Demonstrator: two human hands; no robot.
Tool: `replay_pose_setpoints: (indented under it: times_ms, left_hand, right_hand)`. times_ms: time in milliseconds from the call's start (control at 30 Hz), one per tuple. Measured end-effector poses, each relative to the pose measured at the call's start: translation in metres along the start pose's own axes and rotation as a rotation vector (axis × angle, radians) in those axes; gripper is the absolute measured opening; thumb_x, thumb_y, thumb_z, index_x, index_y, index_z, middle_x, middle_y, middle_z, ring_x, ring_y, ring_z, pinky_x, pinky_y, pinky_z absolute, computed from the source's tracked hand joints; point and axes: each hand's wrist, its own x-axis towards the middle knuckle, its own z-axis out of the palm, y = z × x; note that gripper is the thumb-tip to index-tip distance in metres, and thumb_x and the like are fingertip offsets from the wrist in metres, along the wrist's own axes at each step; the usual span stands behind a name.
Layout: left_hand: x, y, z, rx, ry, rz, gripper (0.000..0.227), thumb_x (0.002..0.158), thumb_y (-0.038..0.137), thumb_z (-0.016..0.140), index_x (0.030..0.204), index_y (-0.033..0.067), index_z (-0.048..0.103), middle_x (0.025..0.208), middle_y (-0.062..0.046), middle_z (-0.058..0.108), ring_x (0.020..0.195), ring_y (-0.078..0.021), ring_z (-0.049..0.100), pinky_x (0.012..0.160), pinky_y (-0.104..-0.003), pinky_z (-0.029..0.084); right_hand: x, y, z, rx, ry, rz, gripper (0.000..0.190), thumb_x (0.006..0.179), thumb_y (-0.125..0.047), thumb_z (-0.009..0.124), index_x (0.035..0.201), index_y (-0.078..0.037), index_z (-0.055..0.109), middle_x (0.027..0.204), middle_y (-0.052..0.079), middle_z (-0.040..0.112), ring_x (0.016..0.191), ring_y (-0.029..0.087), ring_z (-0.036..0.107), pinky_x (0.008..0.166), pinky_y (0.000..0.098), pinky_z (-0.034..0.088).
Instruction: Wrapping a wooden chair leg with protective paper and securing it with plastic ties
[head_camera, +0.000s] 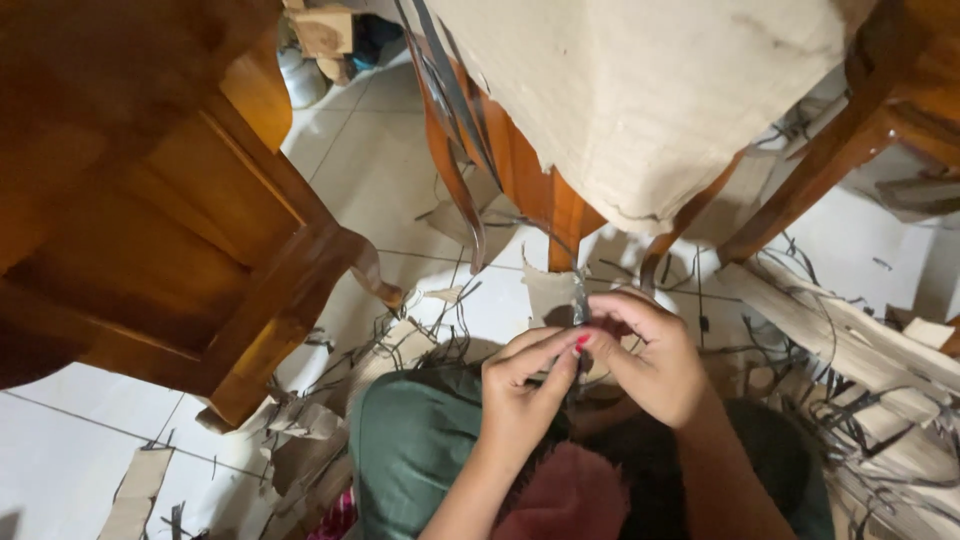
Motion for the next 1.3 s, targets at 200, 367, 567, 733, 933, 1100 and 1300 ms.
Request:
replay_pose_setpoints:
  times_ms: [200, 367, 567, 733, 933, 1100, 1300]
  left_hand:
    - [0.011, 0.008, 0.009, 0.023, 0.028, 0.1, 0.031, 0.08, -0.011, 0.061, 0.107, -0.0045, 0.076, 0.113, -0.012, 0.071, 0.088, -0.0192, 0.067, 0.071, -0.025, 0.052]
    - [0.017, 0.012, 0.02, 0.04, 0.009, 0.099, 0.034, 0.082, -0.014, 0.059, 0.11, -0.0033, 0.075, 0.116, -0.012, 0.068, 0.087, -0.0177, 0.063, 0.073, -0.025, 0.052]
    - [0.023, 0.006, 0.037, 0.01, -0.044, 0.07, 0.04, 0.083, -0.014, 0.057, 0.117, -0.001, 0.074, 0.118, -0.011, 0.066, 0.092, -0.0184, 0.062, 0.075, -0.025, 0.05]
    - [0.033, 0.011, 0.051, -0.005, -0.089, 0.057, 0.043, 0.083, -0.014, 0.055, 0.119, 0.0012, 0.073, 0.118, -0.011, 0.066, 0.096, -0.0192, 0.064, 0.08, -0.026, 0.052]
    - [0.05, 0.008, 0.064, -0.038, -0.133, 0.013, 0.022, 0.086, -0.002, 0.069, 0.107, 0.0038, 0.076, 0.107, -0.009, 0.074, 0.092, -0.0197, 0.069, 0.084, -0.027, 0.055]
    - [0.06, -0.012, 0.081, -0.35, -0.153, -0.148, 0.013, 0.091, -0.007, 0.07, 0.104, -0.0045, 0.069, 0.093, -0.01, 0.076, 0.081, -0.0116, 0.068, 0.076, -0.022, 0.055]
    - [0.049, -0.021, 0.089, -0.47, -0.121, -0.219, 0.009, 0.096, -0.006, 0.065, 0.1, 0.0013, 0.062, 0.088, -0.005, 0.068, 0.077, -0.0087, 0.061, 0.07, -0.021, 0.048]
  right_hand:
    - [0.014, -0.025, -0.021, -0.196, -0.114, 0.012, 0.027, 0.088, -0.011, 0.068, 0.113, -0.004, 0.074, 0.094, 0.002, 0.069, 0.078, 0.013, 0.064, 0.071, 0.0252, 0.052]
    - [0.008, -0.013, -0.018, -0.071, -0.015, 0.096, 0.031, 0.088, -0.006, 0.069, 0.119, -0.004, 0.075, 0.099, 0.002, 0.074, 0.075, 0.01, 0.066, 0.069, 0.0218, 0.054]
    - [0.001, 0.006, -0.025, 0.108, 0.152, 0.05, 0.027, 0.092, 0.002, 0.065, 0.117, 0.003, 0.073, 0.105, 0.006, 0.068, 0.081, 0.012, 0.061, 0.072, 0.0223, 0.05]
    - [-0.005, 0.022, -0.035, 0.163, 0.311, 0.125, 0.014, 0.095, 0.003, 0.061, 0.099, 0.005, 0.074, 0.101, 0.005, 0.074, 0.068, 0.008, 0.05, 0.061, 0.0196, 0.042]
    - [-0.014, 0.034, -0.054, 0.118, 0.414, 0.152, 0.013, 0.093, 0.004, 0.067, 0.105, 0.006, 0.072, 0.086, 0.005, 0.07, 0.069, 0.009, 0.058, 0.063, 0.0201, 0.05]
    - [-0.012, 0.031, -0.071, 0.096, 0.399, 0.256, 0.014, 0.088, -0.001, 0.069, 0.098, 0.003, 0.077, 0.076, 0.005, 0.071, 0.065, 0.011, 0.059, 0.062, 0.0221, 0.047]
    - [-0.013, 0.059, -0.077, 0.211, 0.322, 0.196, 0.009, 0.089, 0.003, 0.068, 0.097, 0.004, 0.073, 0.079, 0.006, 0.068, 0.067, 0.011, 0.058, 0.064, 0.023, 0.047]
